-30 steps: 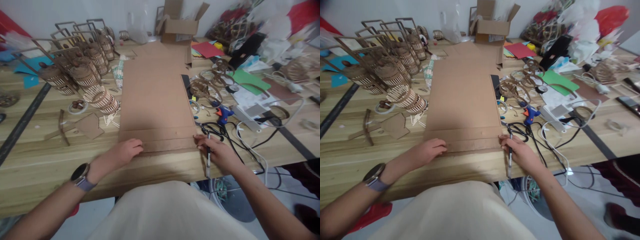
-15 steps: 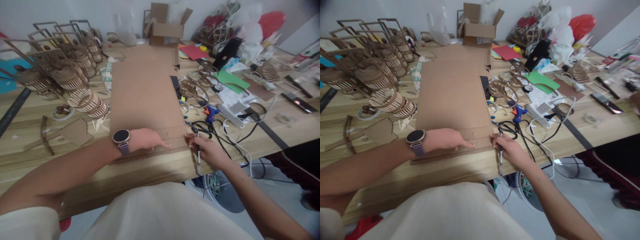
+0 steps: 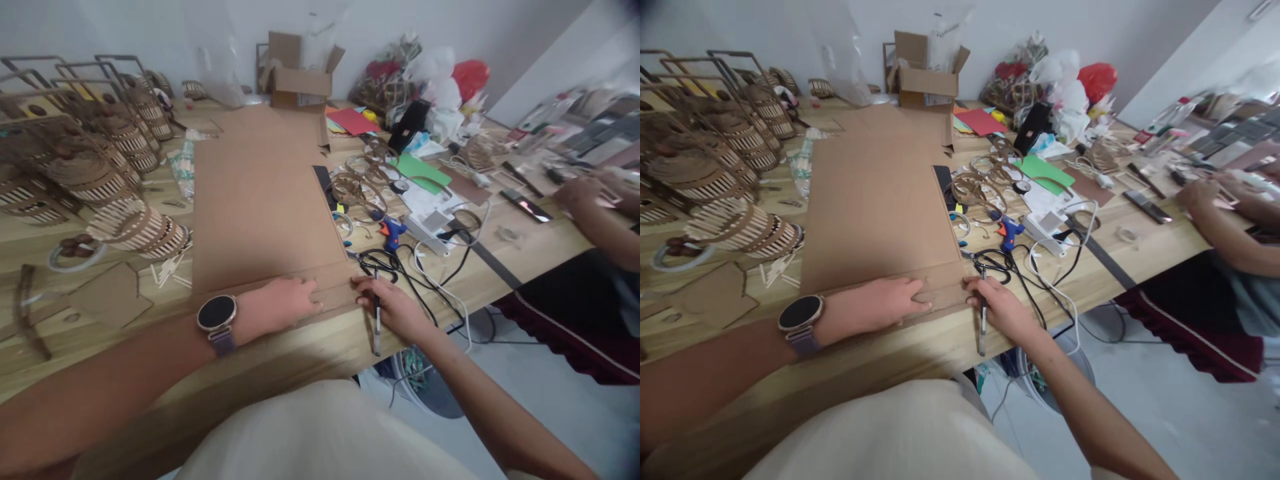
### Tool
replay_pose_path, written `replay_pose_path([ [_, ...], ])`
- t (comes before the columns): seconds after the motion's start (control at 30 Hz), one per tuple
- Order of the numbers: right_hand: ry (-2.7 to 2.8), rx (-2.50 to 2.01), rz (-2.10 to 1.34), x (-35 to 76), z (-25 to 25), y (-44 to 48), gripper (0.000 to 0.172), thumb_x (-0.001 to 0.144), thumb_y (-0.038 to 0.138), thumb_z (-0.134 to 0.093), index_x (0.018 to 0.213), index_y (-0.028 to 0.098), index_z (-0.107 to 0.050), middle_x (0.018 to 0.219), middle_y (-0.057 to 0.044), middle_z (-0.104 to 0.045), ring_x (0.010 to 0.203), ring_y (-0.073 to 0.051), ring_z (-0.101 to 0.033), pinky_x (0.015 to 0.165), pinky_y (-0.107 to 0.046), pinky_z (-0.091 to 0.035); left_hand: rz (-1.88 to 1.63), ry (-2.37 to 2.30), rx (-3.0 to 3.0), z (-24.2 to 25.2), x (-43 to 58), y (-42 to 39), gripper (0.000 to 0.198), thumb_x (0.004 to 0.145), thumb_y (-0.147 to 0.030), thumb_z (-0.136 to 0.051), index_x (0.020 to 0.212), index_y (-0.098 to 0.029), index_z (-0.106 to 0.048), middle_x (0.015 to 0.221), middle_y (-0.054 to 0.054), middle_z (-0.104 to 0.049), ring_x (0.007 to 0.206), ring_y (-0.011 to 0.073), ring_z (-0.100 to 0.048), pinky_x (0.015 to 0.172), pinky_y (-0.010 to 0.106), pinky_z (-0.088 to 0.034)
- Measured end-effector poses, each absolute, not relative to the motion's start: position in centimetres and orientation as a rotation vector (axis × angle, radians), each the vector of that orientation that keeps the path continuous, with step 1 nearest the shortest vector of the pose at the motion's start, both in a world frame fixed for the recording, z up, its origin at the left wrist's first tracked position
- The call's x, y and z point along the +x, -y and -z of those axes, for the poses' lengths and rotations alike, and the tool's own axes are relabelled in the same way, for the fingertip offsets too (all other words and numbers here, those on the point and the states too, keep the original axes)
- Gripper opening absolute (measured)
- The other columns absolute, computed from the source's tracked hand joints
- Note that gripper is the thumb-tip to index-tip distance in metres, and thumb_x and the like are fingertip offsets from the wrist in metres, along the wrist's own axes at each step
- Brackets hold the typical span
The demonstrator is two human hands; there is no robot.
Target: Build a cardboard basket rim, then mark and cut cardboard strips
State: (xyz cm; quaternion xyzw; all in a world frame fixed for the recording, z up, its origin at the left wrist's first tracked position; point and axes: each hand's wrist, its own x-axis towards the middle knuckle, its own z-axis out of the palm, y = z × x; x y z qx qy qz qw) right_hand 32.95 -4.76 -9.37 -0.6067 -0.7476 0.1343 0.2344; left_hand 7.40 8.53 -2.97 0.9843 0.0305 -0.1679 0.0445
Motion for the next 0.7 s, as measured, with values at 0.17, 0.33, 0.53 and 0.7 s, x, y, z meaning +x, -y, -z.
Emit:
replay_pose_path([
  [0.17,2.043,-1.666,-0.356,33.07,9.66,4.94,0.008,0.095,0.021,-0.055,0.100,0.026,-0.057,0.121,-0.008,-0.071,0.106,-0.023,-0.068,0.089,-0.040,-0.056,0.434,-0.139,3.001,3.20,7.31,-8.00,0.039,0.099,-0.011,-0.041,0.132,-0.024,-0.058,0.113,0.012,-0.058,0.095,0.0253,-0.061,0.069,0.029,-0.045],
  [0.33,2.020,-1.674,-0.360,32.98,9.82,5.04,0.007,0.095,0.021,-0.055,0.099,0.027,-0.057,0.121,-0.009,-0.071,0.107,-0.024,-0.067,0.089,-0.041,-0.056,0.434,-0.183,2.949,3.43,7.13,-8.03,0.037,0.098,-0.010,-0.043,0.128,-0.025,-0.059,0.112,0.010,-0.057,0.080,0.0178,-0.059,0.067,0.026,-0.044],
  [0.53,1.985,-1.671,-0.377,32.95,10.11,5.07,0.005,0.095,0.021,-0.055,0.096,0.026,-0.058,0.120,-0.009,-0.071,0.106,-0.023,-0.067,0.090,-0.041,-0.056,0.372,-0.181,2.985,3.69,6.82,-8.09,0.041,0.096,-0.009,-0.044,0.130,-0.027,-0.059,0.110,0.009,-0.057,0.093,0.0222,-0.058,0.073,0.028,-0.046],
  [0.7,1.938,-1.667,-0.406,33.01,10.38,5.13,0.004,0.095,0.024,-0.055,0.094,0.026,-0.058,0.121,-0.011,-0.071,0.112,-0.024,-0.067,0.093,-0.043,-0.055,0.384,-0.150,2.981,3.83,6.95,-8.23,0.040,0.096,-0.013,-0.047,0.132,-0.027,-0.058,0.111,0.010,-0.059,0.090,0.0233,-0.060,0.073,0.029,-0.046],
])
